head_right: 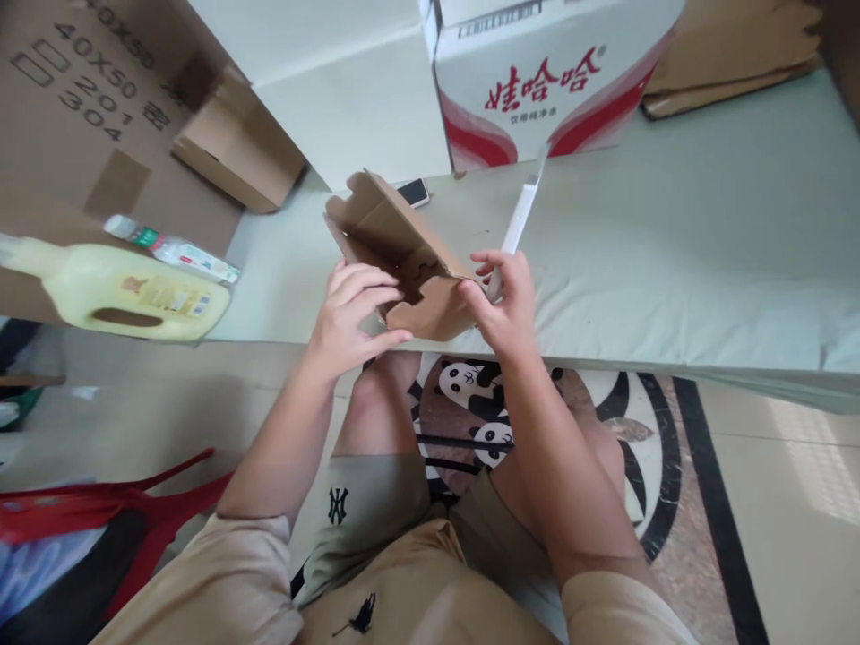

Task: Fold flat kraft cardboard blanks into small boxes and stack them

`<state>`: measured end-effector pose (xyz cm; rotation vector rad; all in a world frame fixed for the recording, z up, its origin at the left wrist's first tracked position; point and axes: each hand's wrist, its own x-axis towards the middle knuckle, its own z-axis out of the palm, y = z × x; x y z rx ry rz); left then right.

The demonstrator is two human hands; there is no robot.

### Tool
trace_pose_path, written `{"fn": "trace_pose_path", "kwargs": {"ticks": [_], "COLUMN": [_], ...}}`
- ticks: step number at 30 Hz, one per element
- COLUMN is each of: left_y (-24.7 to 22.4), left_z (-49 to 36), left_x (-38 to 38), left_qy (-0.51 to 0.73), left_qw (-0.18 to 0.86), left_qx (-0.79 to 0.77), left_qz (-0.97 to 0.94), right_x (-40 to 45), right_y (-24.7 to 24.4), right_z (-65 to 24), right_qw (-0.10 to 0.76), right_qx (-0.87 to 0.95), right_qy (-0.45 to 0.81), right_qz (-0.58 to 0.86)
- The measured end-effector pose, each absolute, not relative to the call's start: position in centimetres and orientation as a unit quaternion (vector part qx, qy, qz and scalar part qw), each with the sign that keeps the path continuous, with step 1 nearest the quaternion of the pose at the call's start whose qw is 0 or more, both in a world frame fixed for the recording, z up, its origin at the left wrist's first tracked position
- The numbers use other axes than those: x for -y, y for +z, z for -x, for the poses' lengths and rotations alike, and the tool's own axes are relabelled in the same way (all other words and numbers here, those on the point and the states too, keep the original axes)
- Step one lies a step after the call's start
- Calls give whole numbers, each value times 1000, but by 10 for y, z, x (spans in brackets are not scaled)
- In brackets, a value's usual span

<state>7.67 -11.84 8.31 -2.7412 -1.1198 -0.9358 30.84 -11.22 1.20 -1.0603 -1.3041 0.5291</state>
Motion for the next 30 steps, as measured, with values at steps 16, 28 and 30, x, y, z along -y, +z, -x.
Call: {"fn": "trace_pose_path", "kwargs": {"ticks": [16, 28, 30], "left_y": [88, 75, 74], "left_z": [-101, -103, -102], "left_x": [156, 160, 161], "left_qy": [-397, -414, -423], "left_qw": [111, 131, 136], "left_qx": [386, 430, 428], "left_qz": [825, 791, 787], "right_x": [115, 109, 107], "right_y": [29, 27, 27], "right_z": [-284, -282, -280], "right_qw": [654, 604, 597], "right_qx": [596, 539, 537], "right_qy": [202, 289, 310], "right_qz": [419, 511, 509]}}
